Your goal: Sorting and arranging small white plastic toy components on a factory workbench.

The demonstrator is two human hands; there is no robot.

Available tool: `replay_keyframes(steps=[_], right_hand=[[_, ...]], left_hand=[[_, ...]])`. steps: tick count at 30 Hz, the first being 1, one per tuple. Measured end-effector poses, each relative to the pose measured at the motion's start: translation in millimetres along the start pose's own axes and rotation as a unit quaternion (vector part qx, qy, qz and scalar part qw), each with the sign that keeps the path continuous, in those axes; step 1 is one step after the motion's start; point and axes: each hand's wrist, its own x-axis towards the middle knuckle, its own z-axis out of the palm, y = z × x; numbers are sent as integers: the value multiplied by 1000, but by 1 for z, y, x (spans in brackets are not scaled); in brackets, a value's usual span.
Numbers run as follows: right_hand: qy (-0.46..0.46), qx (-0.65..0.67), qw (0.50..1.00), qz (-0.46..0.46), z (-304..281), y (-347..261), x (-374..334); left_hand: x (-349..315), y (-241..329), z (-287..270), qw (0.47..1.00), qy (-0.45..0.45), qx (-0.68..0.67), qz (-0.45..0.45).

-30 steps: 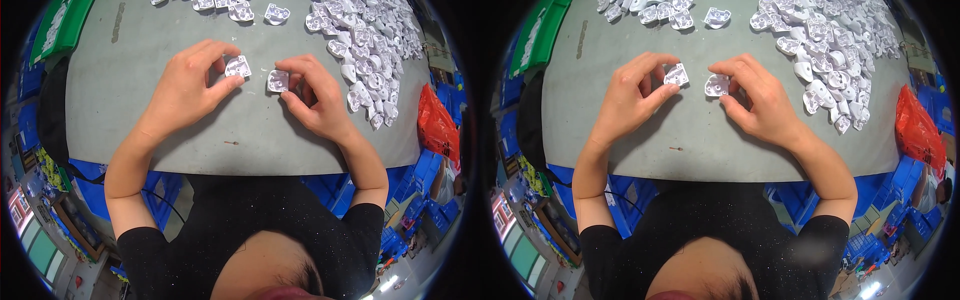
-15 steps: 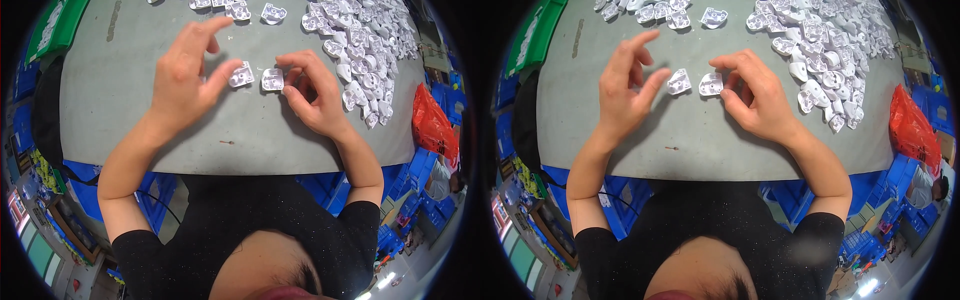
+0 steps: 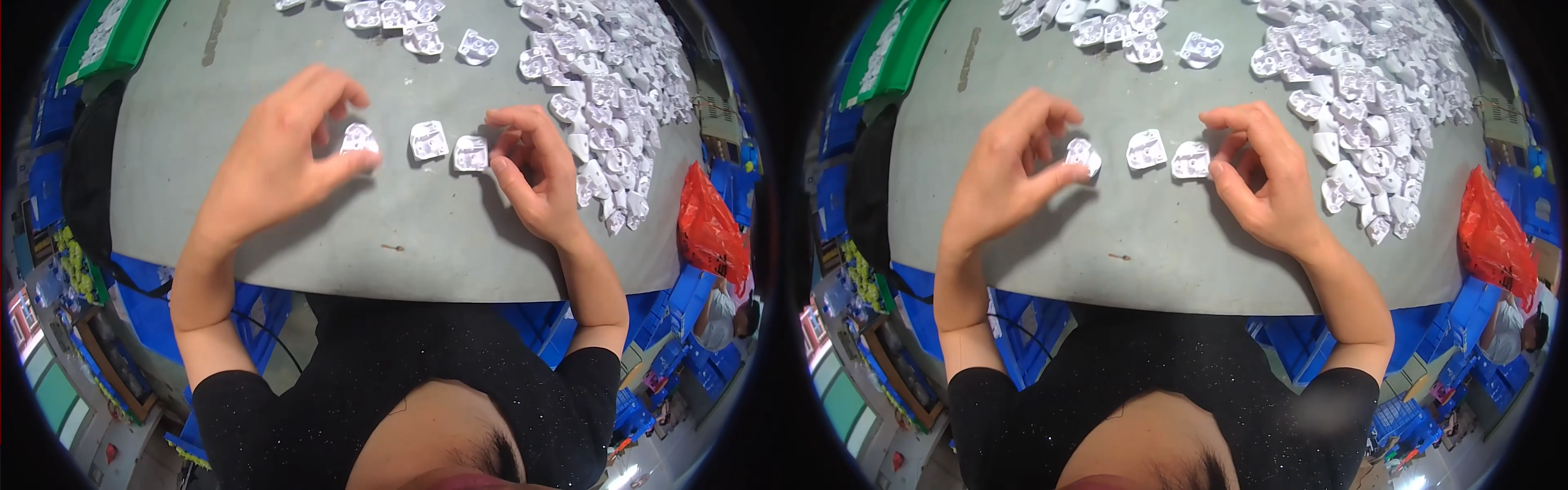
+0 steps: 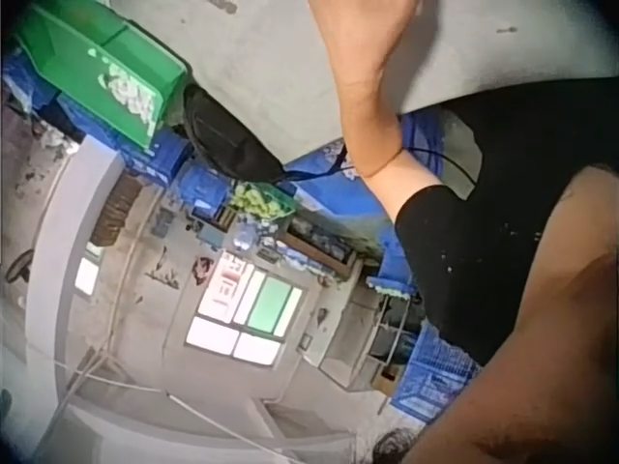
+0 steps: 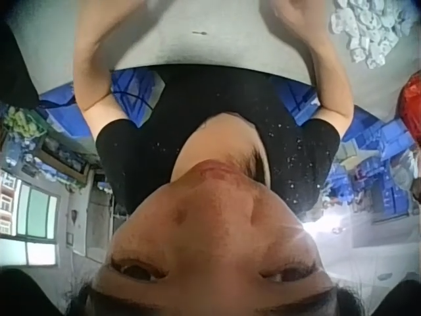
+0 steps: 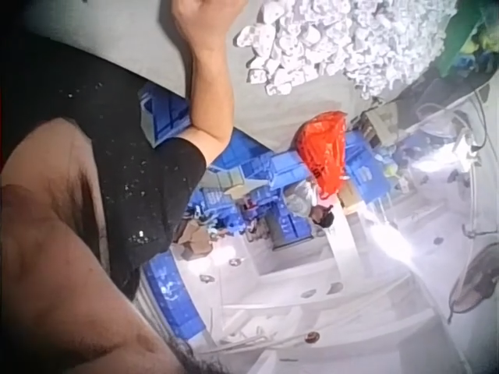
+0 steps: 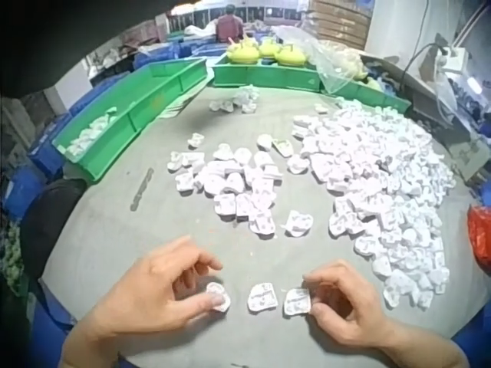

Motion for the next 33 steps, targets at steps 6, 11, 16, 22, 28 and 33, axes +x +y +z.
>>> replay_keyframes(steps=[6, 11, 16, 22, 28, 33], right_hand=[[69, -85, 993, 42, 4, -4, 32], [61, -272, 958, -71, 2, 9, 71], [63, -324, 936, -124, -3, 7, 72], [85, -320, 943, -40, -9, -22, 15], [64, -317, 946, -31, 2, -38, -33], [59, -320, 944, -59, 15, -29, -36]], left_hand=[[-12, 3, 14, 1000, -23, -8, -17], [-9, -3, 17, 999, -29, -44, -5], [-6, -10, 9, 996, -38, -79, -11], [-7, -14, 10, 996, -51, -69, -18], [-7, -10, 14, 997, -44, -59, -8], [-7, -3, 22, 999, -20, -17, 18]])
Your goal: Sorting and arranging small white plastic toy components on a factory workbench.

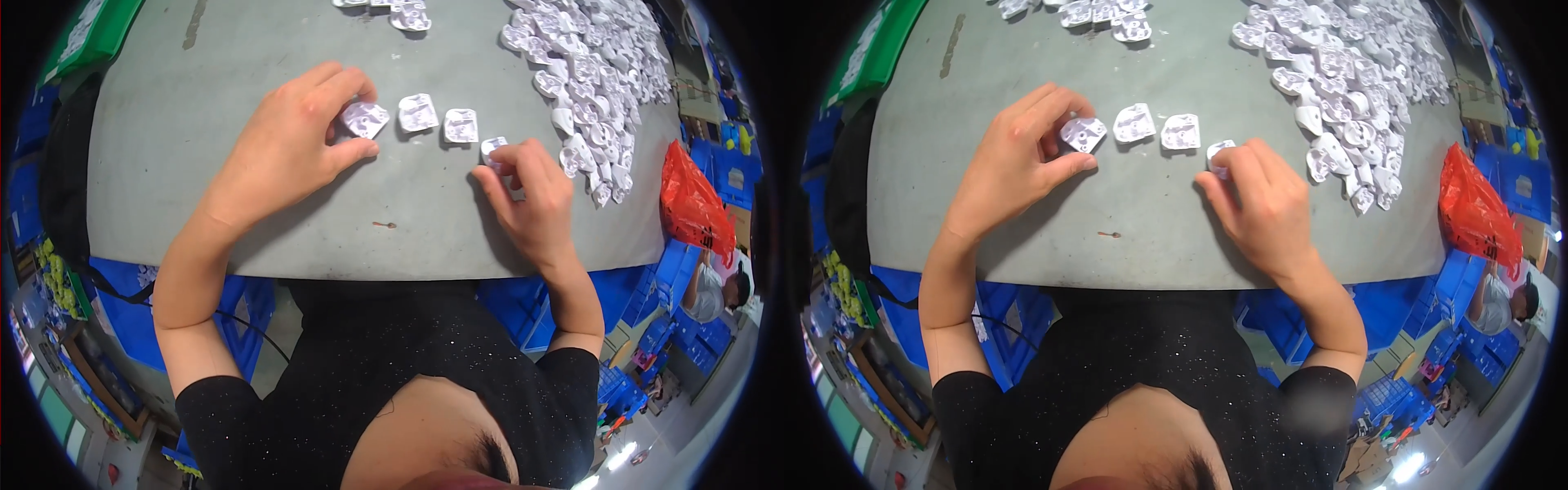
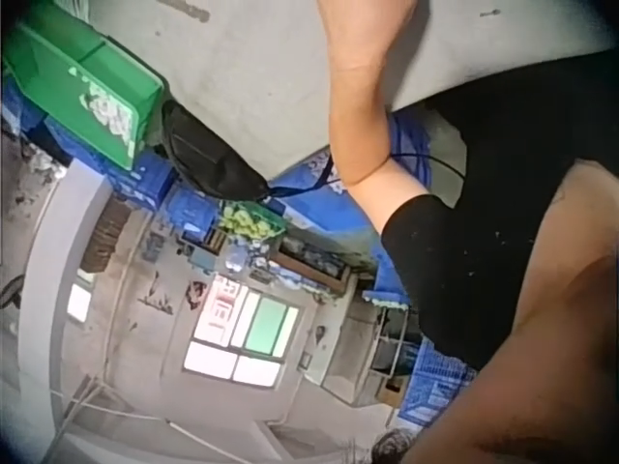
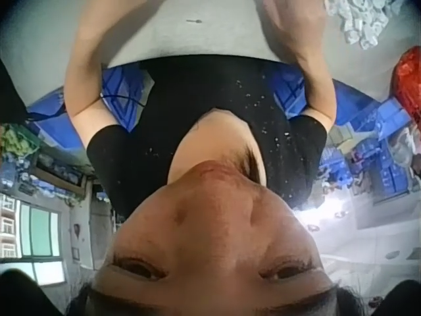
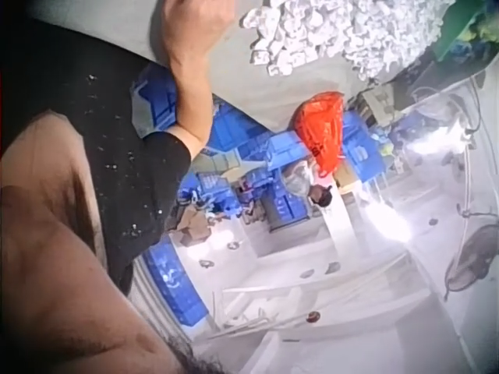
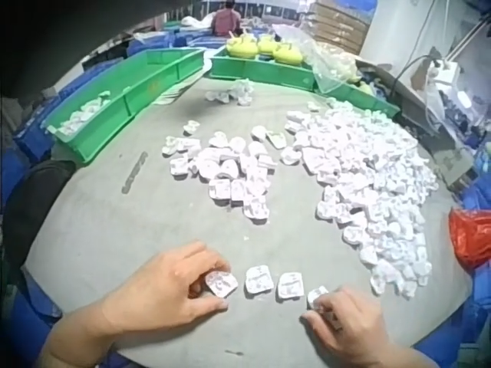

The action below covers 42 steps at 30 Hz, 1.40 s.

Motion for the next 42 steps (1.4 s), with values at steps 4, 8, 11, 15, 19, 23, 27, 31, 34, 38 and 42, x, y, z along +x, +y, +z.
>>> replay_keyframes(steps=[4, 8, 11, 15, 19, 23, 27, 31, 34, 38, 42], right_hand=[[-2, 16, 1000, 9, 5, 0, 1], [3, 129, 990, 51, 5, 0, 3], [34, 187, 979, 71, -5, 11, 1], [126, 318, 930, 137, -11, 20, 0], [101, 362, 902, 210, -12, 18, 1], [1, 286, 926, 246, -13, 19, -2], [-31, 240, 947, 210, -12, 16, -5], [-96, 403, 900, 137, -4, 6, -6], [-122, 356, 924, 67, -9, 8, 0], [-71, 293, 951, 62, -16, 4, -2], [-36, 260, 963, 63, -12, 5, -3]], left_hand=[[1, 3, 6, 998, 19, 52, -11], [0, 1, 11, 996, 30, 80, -13], [0, 0, 13, 994, 35, 103, -12], [1, 1, 17, 991, 52, 126, 13], [5, -2, 21, 981, 66, 144, 109], [12, 0, 35, 977, 61, 121, 161], [24, 8, 51, 977, 56, 99, 183], [34, 25, 67, 962, 45, 128, 238], [36, 30, 77, 947, 86, 182, 252], [25, 22, 81, 942, 116, 183, 254], [-18, 21, 30, 957, 185, 148, 167]])
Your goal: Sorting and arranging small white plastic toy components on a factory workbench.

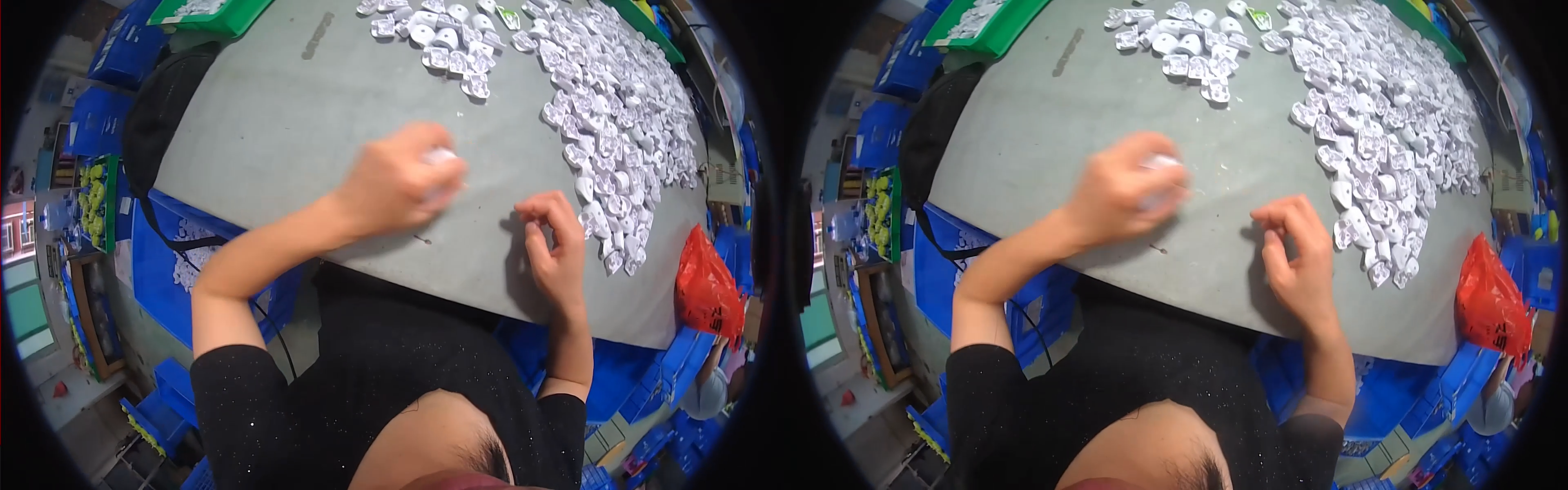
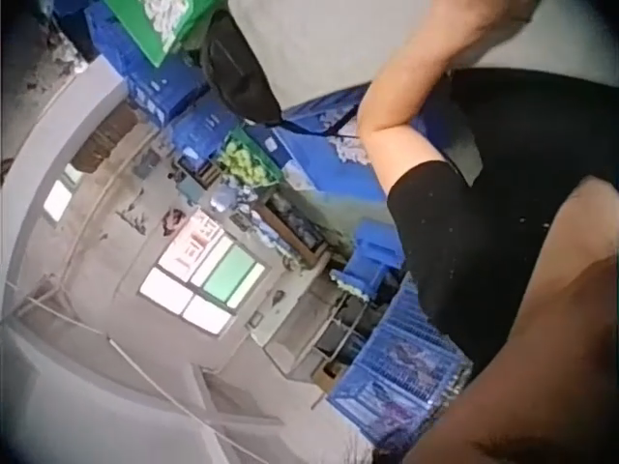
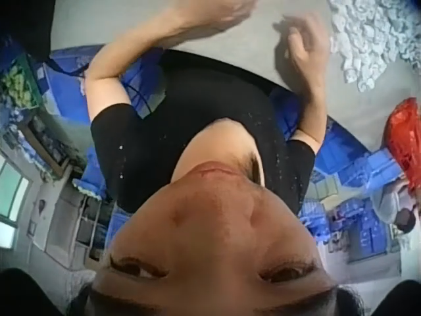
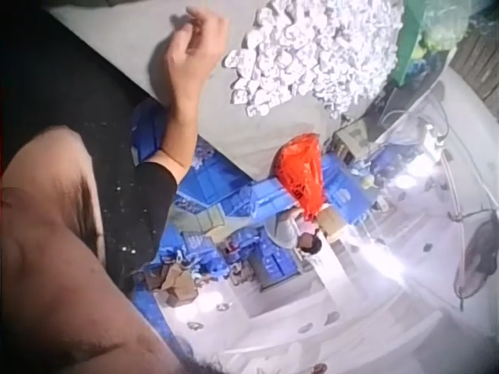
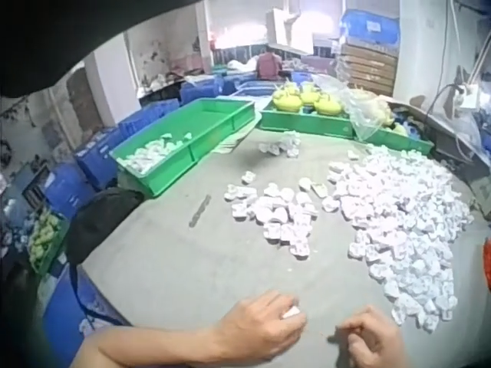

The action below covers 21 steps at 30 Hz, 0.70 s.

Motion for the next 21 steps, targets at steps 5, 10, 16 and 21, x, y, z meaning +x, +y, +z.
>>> replay_keyframes(steps=[5, 10, 16, 21], right_hand=[[-14, 1, 1000, 12, 12, -3, -5], [-34, -16, 999, -12, 15, 5, 14], [10, -132, 982, -133, 28, 20, 99], [45, -238, 959, -145, 53, 31, 140]], left_hand=[[-137, -46, -149, 850, 422, 105, -296], [-422, -111, -210, 587, 564, 203, -544], [-564, -146, -200, 579, 418, 186, -675], [-385, -141, -225, 723, 475, 272, -420]])
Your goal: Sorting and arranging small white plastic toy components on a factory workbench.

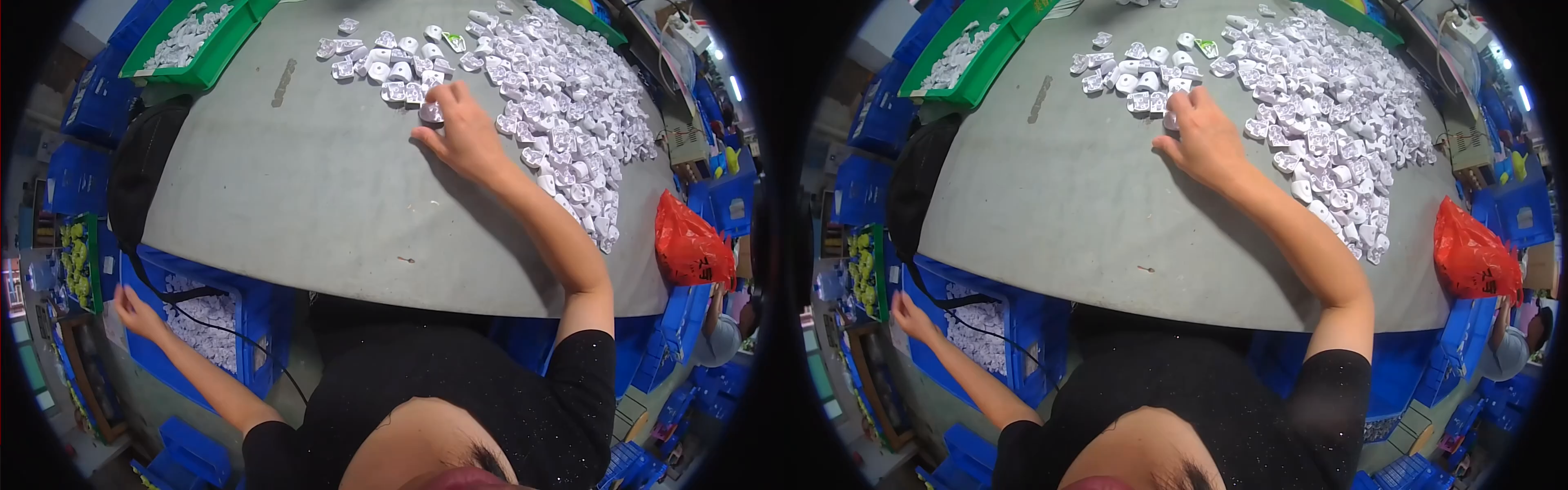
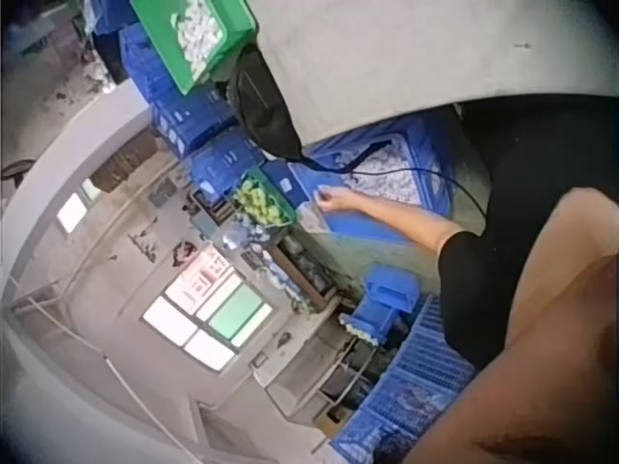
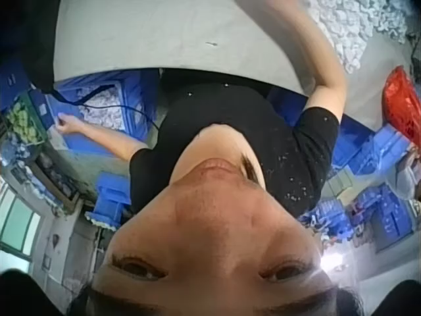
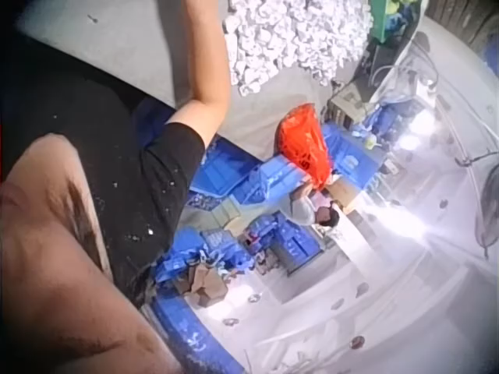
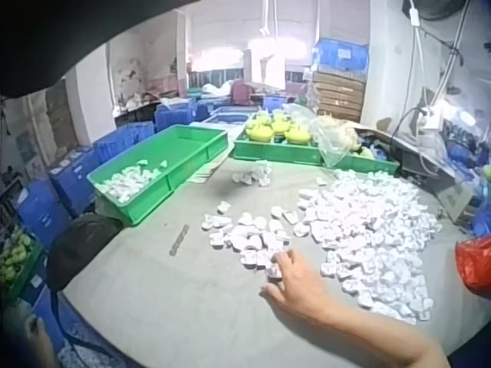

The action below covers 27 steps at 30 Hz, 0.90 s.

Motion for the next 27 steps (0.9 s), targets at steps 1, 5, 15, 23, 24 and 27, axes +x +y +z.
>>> replay_keyframes(steps=[1, 5, 15, 23, 24, 27], right_hand=[[-15, -4, 1000, -9, 2, 5, 1], [-37, 8, 999, -3, -12, -5, -16], [-156, 125, 979, 35, -61, -25, -42], [2, -32, 999, -10, 2, 22, 28], [3, -46, 999, -11, 6, 23, 28], [-6, -8, 1000, 2, -6, 21, 17]], left_hand=[[-1, 92, 26, 998, -31, -46, 17], [-46, 311, 119, 930, -259, -193, 173], [-162, 423, 280, 783, -441, -151, 411], [-144, 401, 275, 769, -505, -179, 349], [-140, 400, 272, 769, -506, -178, 349], [-134, 396, 257, 773, -529, -201, 285]])
